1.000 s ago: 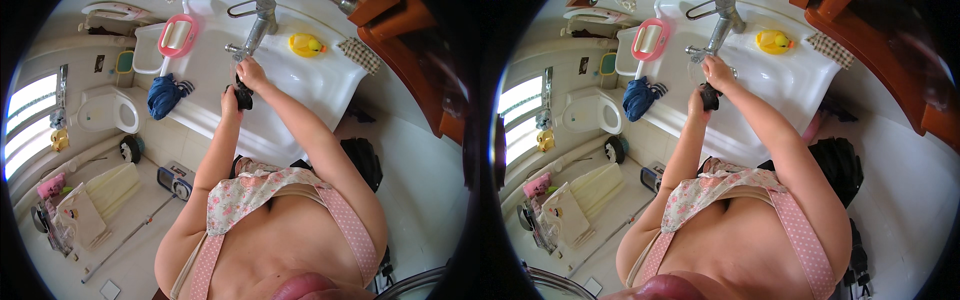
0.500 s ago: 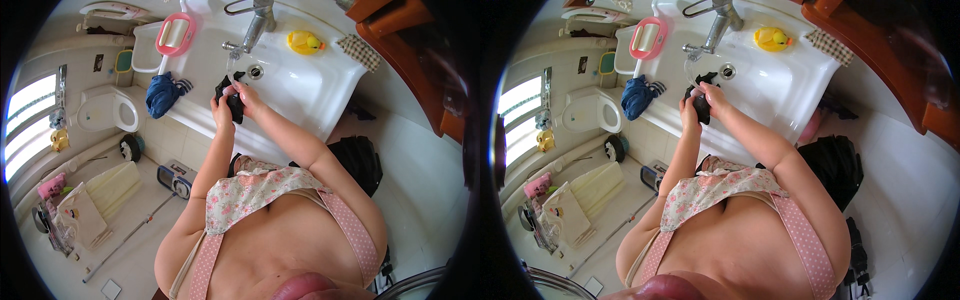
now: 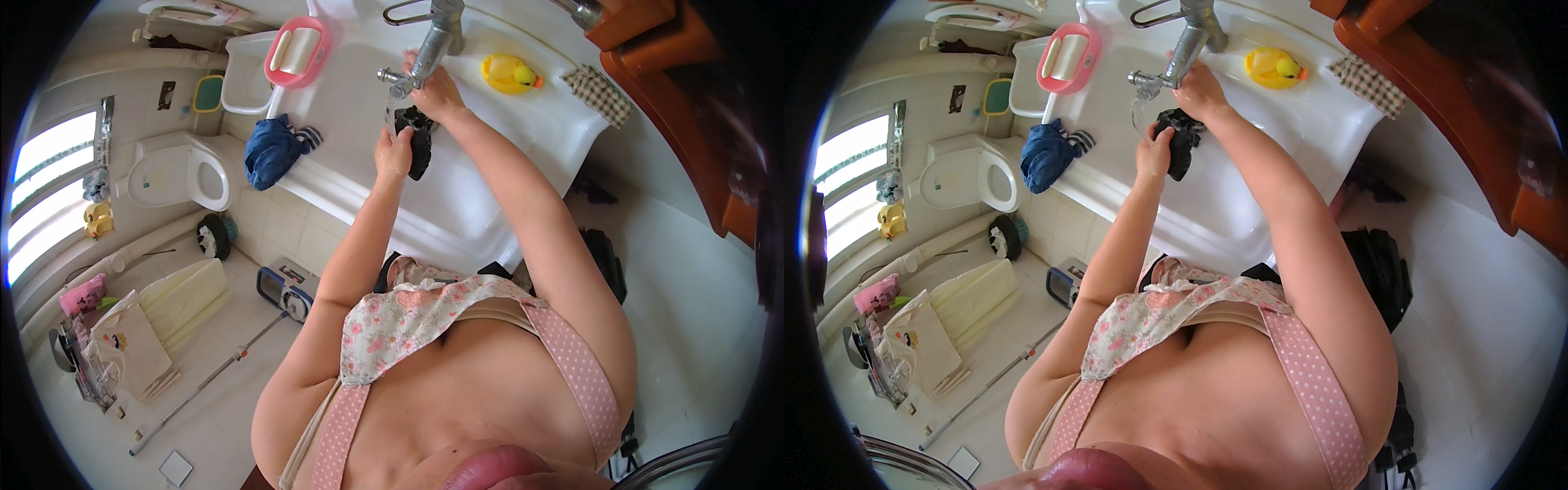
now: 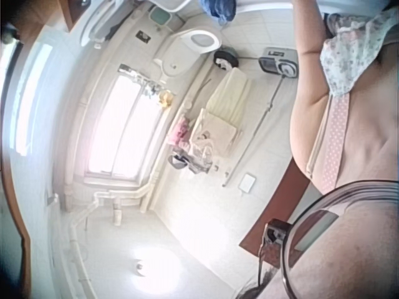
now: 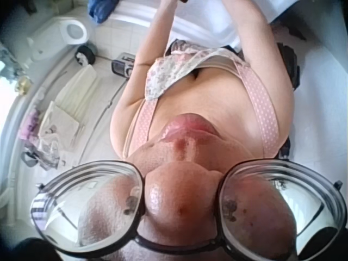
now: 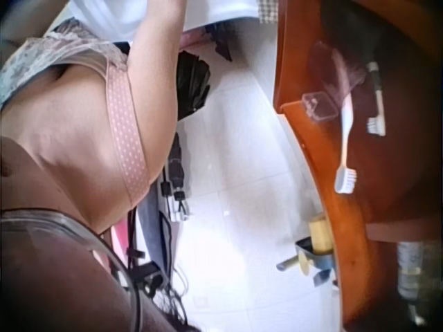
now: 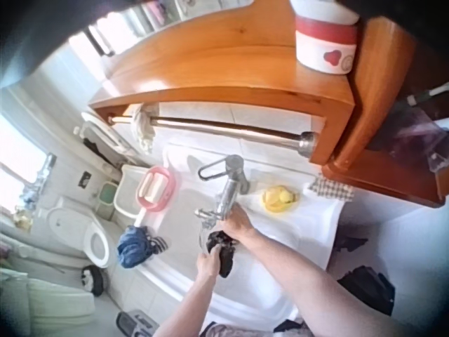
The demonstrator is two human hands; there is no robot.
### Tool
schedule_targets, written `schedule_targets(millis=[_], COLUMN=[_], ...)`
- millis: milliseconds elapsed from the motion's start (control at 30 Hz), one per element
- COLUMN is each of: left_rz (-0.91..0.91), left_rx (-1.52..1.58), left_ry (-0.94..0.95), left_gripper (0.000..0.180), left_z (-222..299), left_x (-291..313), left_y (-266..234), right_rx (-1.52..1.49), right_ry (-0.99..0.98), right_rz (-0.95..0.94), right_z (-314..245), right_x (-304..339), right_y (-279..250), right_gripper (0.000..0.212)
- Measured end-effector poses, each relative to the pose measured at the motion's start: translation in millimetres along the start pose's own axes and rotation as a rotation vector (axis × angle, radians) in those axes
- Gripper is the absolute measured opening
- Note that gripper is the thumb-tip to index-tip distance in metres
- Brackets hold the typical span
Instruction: The person hand washes a dark garment in a bathroom sink, repeatedly scrubbing and rinsing it under running water. They then rinse a small white cloth and return to rinsing the dark garment, squeezing out water throughout.
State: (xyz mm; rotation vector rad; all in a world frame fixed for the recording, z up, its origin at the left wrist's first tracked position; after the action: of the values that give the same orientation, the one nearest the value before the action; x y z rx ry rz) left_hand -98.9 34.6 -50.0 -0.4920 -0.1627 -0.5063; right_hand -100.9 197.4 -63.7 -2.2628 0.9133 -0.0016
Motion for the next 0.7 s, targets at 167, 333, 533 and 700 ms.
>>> schedule_targets(millis=[167, 333, 533, 700], left_rz=[0.005, -0.021, 0.002, 0.075], left_rx=[0.087, 0.19, 0.291, 0.343], left_ry=[0.023, 0.066, 0.027, 0.037], left_gripper=[0.044, 0.039, 0.033, 0.028], left_z=[1.4, 6.9, 9.0, -1.0], left_x=[1.5, -1.5, 3.0, 3.4], left_y=[7.0, 8.1, -1.5, -11.7], right_rx=[0.521, 0.529, 0.565, 0.46], right_ry=[-0.085, -0.031, 0.153, 0.2], right_rz=[0.0, 0.086, 0.01, 0.068], right_z=[10.1, 26.3, 0.6, -11.6], right_x=[-31.6, -28.6, 4.1, 30.3], right_y=[12.7, 26.2, 1.9, -8.1], right_gripper=[0.054, 0.057, 0.053, 0.028])
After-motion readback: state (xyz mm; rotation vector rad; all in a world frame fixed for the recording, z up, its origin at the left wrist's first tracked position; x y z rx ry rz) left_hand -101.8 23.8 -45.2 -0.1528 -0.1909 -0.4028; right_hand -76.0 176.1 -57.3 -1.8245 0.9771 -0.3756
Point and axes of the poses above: each hand's wrist, its own x-axis away from the middle knuckle, its own y-axis out of the palm, z = x × y, the point moved 4 cm from there along -x, towards the middle knuckle, and after that the axes turned 14 degrees about y, right-handed, at the moved point
